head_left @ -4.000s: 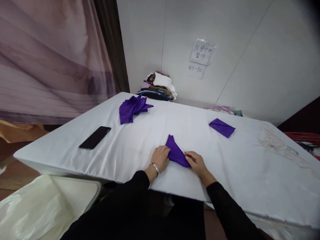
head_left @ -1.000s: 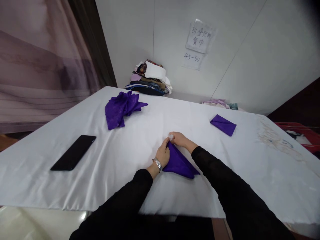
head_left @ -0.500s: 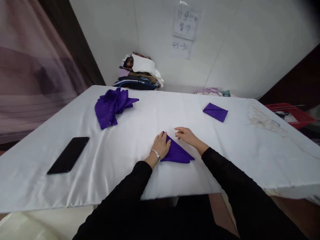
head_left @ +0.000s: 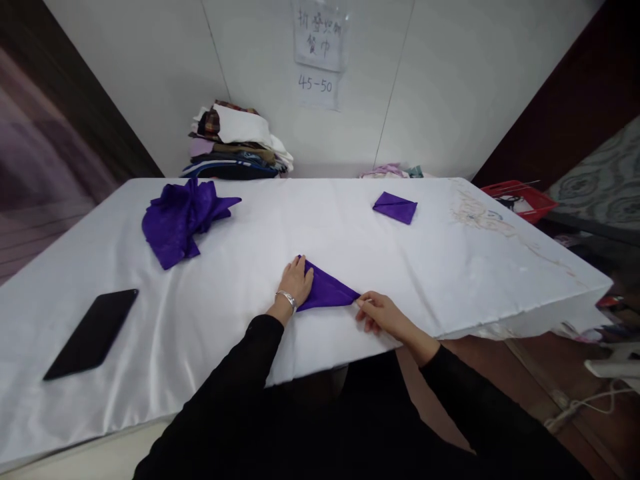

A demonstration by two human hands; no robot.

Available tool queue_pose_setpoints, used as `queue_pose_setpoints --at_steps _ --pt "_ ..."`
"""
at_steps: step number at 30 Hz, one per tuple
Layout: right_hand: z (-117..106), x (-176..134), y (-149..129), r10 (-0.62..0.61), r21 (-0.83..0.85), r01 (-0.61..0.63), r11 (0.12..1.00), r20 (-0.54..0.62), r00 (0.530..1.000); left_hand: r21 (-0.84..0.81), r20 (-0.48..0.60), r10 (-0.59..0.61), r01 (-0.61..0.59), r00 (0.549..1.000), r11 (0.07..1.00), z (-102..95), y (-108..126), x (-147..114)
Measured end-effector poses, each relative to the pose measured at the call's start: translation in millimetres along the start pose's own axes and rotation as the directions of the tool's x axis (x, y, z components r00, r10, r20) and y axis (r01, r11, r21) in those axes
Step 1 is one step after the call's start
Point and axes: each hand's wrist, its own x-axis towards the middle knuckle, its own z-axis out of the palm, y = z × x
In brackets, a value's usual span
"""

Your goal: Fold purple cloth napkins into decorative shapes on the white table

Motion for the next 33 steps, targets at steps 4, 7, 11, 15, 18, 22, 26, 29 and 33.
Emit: queue_pose_setpoints --at_steps 4,7,11,15,18,22,26,29,33 --pt "15.4 4.8 2.2 0.032 0.153 -0.038 0.987 0.042 0.999 -0.020 -0.010 0.009 -0.009 1.000 1.000 0.0 -1.6 0.6" --pt "23.9 10.6 0.6 0.014 0.220 -0.013 0.975 -0.006 1.000 -0.035 -0.013 0.004 -0.004 1.000 0.999 -0.5 -1.6 0.6" --pt "32.3 18.1 -2.4 0.022 0.217 -0.009 0.976 -0.054 0.998 -0.027 -0.001 0.002 -0.002 1.000 1.000 -0.8 -1.1 0.8" --pt "35.2 25.5 -3.5 0.020 0.159 -0.013 0.987 -0.042 0.999 -0.021 -0.002 -0.004 0.004 1.000 1.000 -1.9 0.9 0.7" --pt "35.3 29.3 -4.3 0.014 0.134 -0.008 0.991 -0.040 0.999 -0.050 -0.012 -0.010 0.010 1.000 0.999 -2.3 1.9 0.4" --pt "35.7 30.6 -4.3 -0.008 0.158 0.018 0.987 -0.067 0.998 -0.061 -0.012 -0.008 0.007 1.000 0.998 -0.8 -0.5 1.2" --pt "34.3 31.5 -3.8 -0.041 0.187 0.059 0.981 -0.100 0.994 -0.040 0.006 -0.022 0.023 1.000 0.999 -0.3 -3.0 3.5" --pt "28.7 34.1 -7.5 -0.107 0.129 0.125 0.984 -0.138 0.985 -0.033 0.017 -0.040 0.040 0.999 0.999 -1.8 -2.0 4.3" --pt "16.6 39.5 -12.2 -0.218 -0.083 0.206 0.975 -0.182 0.959 0.010 0.015 -0.011 0.011 1.000 1.000 -2.2 -0.8 2.9"
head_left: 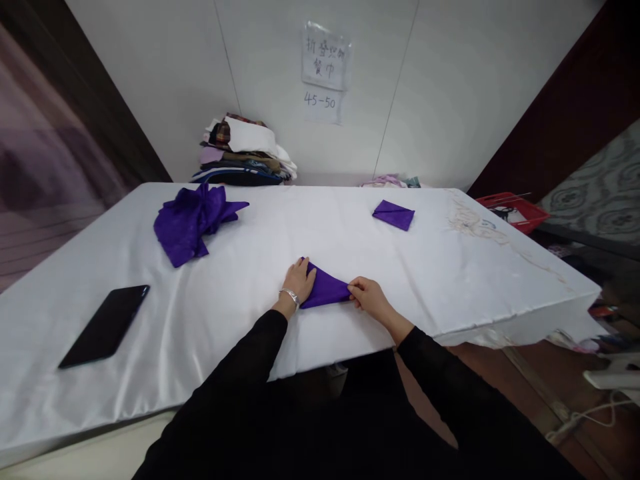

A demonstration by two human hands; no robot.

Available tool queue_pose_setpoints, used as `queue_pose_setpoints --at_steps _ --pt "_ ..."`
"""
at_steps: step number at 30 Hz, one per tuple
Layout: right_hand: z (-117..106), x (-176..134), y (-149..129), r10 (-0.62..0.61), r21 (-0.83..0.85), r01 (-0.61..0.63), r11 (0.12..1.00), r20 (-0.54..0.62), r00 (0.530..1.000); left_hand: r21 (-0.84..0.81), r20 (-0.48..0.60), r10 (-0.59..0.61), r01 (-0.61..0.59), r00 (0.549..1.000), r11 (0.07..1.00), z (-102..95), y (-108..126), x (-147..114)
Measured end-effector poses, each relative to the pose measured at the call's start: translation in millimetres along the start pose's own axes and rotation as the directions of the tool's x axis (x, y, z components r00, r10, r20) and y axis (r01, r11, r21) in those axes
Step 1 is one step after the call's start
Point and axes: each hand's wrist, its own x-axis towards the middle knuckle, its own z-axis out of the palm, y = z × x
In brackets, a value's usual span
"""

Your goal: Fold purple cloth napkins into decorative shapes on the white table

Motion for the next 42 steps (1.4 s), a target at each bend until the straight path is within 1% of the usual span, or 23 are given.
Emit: queue_pose_setpoints --at_steps 3,6,8,10,16,20,24,28,32,36,39,42 --pt "-6.7 3.3 4.0 -0.107 -0.184 0.101 0.978 -0.023 0.994 0.016 0.001 0.022 -0.022 1.000 1.000 1.1 -0.6 -1.5" --pt "-9.9 3.1 9.9 -0.222 -0.378 0.194 0.905 -0.032 0.974 0.024 -0.012 0.026 -0.025 1.000 0.999 1.3 -0.5 -3.1" --pt "-10.7 2.5 12.3 -0.270 -0.450 0.228 0.864 -0.030 0.962 0.033 -0.012 0.028 -0.027 1.000 0.999 0.6 0.3 -4.1" --pt "-11.1 2.3 13.3 -0.267 -0.464 0.225 0.857 -0.026 0.963 0.042 -0.009 0.031 -0.031 0.999 0.999 -0.2 0.9 -4.7" --pt "-10.2 2.3 16.7 -0.198 -0.469 0.154 0.869 -0.046 0.979 0.058 -0.008 0.048 -0.047 0.999 0.997 0.6 -0.8 -3.7" --pt "-7.7 -0.1 19.4 -0.177 -0.534 0.112 0.838 -0.071 0.982 0.060 -0.022 0.055 -0.054 0.998 0.997 2.7 -2.9 -2.9" --pt "-7.8 -2.6 19.0 -0.168 -0.607 0.079 0.791 -0.091 0.981 0.012 -0.050 0.043 -0.043 0.998 0.999 3.4 -8.9 1.2" --pt "-10.6 -4.2 17.0 -0.164 -0.603 0.095 0.792 -0.061 0.985 -0.047 -0.063 0.096 -0.099 0.993 0.994 -3.3 -19.2 10.7" --pt "-12.3 -4.4 16.2 -0.144 -0.590 0.087 0.803 -0.049 0.988 -0.047 -0.016 0.172 -0.173 0.985 0.984 -16.5 -26.1 22.0" --pt "-15.0 -3.1 17.4 -0.151 -0.593 0.104 0.799 -0.030 0.988 -0.025 0.057 0.213 -0.212 0.975 0.977 -28.5 -26.9 29.4" --pt "-21.9 0.2 16.9 -0.166 -0.594 0.153 0.789 0.035 0.986 -0.005 0.110 0.234 -0.235 0.966 0.972 -36.0 -26.9 26.9" --pt "-31.2 4.9 15.2 -0.159 -0.587 0.200 0.785 0.121 0.980 -0.002 0.154 0.255 -0.258 0.955 0.966 -44.0 -30.0 14.6"
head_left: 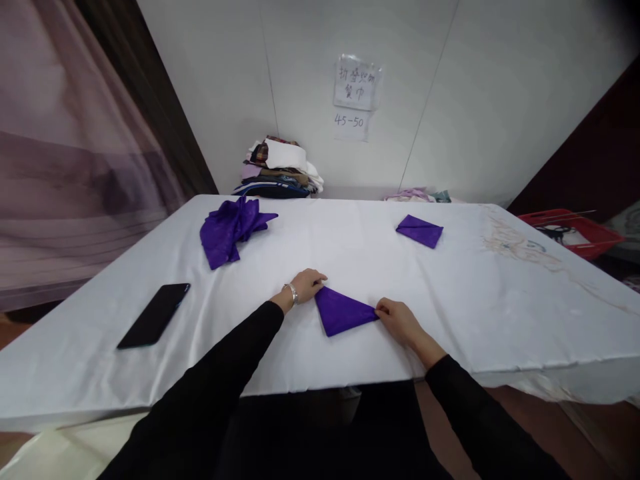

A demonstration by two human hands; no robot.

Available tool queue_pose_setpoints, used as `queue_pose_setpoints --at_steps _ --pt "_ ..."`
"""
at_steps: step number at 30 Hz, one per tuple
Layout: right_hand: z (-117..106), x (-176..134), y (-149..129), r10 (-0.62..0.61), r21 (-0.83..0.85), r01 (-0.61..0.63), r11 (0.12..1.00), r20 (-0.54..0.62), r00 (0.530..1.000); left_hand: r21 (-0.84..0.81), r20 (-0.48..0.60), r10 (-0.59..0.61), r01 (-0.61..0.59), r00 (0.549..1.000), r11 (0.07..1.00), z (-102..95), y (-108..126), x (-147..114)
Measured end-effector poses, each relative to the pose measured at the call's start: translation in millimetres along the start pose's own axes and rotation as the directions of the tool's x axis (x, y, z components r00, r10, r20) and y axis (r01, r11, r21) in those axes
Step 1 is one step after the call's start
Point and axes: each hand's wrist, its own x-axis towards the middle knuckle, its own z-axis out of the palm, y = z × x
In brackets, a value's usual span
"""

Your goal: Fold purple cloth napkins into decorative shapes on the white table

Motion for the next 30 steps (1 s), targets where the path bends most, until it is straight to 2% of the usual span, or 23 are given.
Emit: queue_pose_setpoints --at_steps 3,8,14,17,26,30 --pt "-5.0 2.5 3.5 -0.008 -0.007 0.009 1.000 0.035 0.999 -0.065 0.012 0.011 -0.011 1.000 0.998 -4.9 -2.3 -19.8" --pt "-3.0 0.9 4.6 -0.021 -0.006 0.021 1.000 0.011 1.000 -0.165 -0.035 -0.059 0.052 0.998 0.985 -7.3 -8.0 -39.0" --pt "-1.7 -3.3 2.6 -0.018 -0.031 0.018 0.999 0.000 1.000 -0.036 -0.080 -0.027 0.024 0.996 0.999 -3.3 -10.9 -33.0" --pt "-1.5 -4.7 1.4 -0.008 -0.053 0.007 0.999 -0.008 1.000 -0.028 -0.118 -0.029 0.026 0.993 0.999 -1.4 -13.4 -31.4" --pt "3.2 -10.5 1.1 -0.036 -0.097 0.028 0.995 -0.073 0.997 -0.034 -0.172 -0.130 0.126 0.977 0.991 5.7 -17.0 -27.5" --pt "3.2 -11.3 0.8 -0.014 -0.089 0.006 0.996 -0.087 0.996 -0.030 -0.228 -0.210 0.209 0.951 0.977 6.5 -0.6 -21.6"
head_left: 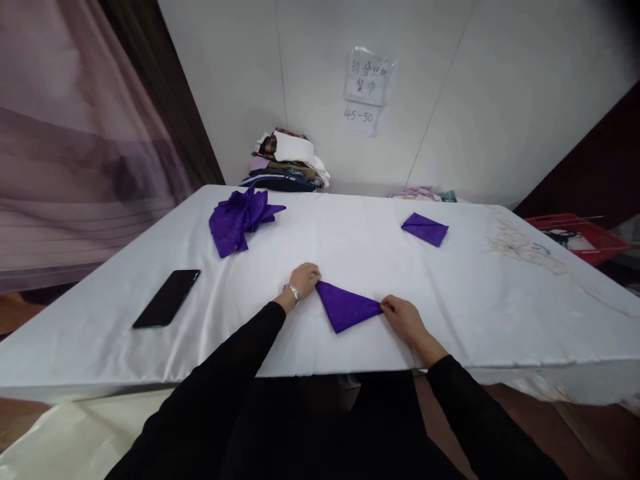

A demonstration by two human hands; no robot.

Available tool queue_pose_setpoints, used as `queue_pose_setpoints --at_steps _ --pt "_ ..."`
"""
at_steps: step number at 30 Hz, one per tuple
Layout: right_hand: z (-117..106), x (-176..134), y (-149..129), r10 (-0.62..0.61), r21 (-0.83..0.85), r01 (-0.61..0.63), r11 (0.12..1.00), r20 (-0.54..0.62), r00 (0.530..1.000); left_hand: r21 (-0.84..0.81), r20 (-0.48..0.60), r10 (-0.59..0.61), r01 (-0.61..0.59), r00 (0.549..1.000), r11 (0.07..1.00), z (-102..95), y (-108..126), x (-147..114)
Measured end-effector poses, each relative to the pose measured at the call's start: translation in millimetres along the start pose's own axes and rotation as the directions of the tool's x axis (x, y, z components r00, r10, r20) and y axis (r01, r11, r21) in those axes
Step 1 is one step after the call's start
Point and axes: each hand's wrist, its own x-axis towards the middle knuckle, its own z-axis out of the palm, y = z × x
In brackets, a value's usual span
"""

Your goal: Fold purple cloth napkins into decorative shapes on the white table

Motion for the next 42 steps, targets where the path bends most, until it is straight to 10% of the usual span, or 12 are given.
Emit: queue_pose_setpoints --at_steps 4,8,16,20,30,36,42 --pt "-1.4 1.4 0.0 0.012 0.041 -0.012 0.999 0.008 1.000 0.004 0.008 0.145 -0.145 0.989 0.989 11.3 51.3 -13.6" --pt "-1.8 5.2 2.9 0.011 0.117 -0.013 0.993 0.017 1.000 -0.015 0.270 0.393 -0.404 0.879 0.915 34.3 94.6 -40.6" --pt "-3.0 19.2 24.5 0.104 0.582 -0.158 0.798 0.125 0.987 0.021 0.390 0.432 -0.477 0.813 0.879 54.7 92.1 -50.7" --pt "-4.6 17.8 27.0 0.123 0.665 -0.174 0.726 0.123 0.985 0.026 0.378 0.437 -0.481 0.816 0.876 53.0 92.8 -50.4" --pt "-14.4 24.0 13.5 0.055 0.471 -0.175 0.864 0.258 0.965 0.001 0.380 0.418 -0.452 0.826 0.892 53.3 92.6 -51.6" --pt "-11.6 24.6 12.6 0.012 0.611 -0.155 0.776 0.231 0.973 -0.128 0.318 0.248 -0.218 0.915 0.968 50.0 99.7 -38.9" --pt "-7.1 -5.0 2.7 0.269 0.685 -0.312 0.659 0.172 0.948 -0.170 0.231 0.204 -0.167 0.951 0.971 56.6 108.2 -24.3"
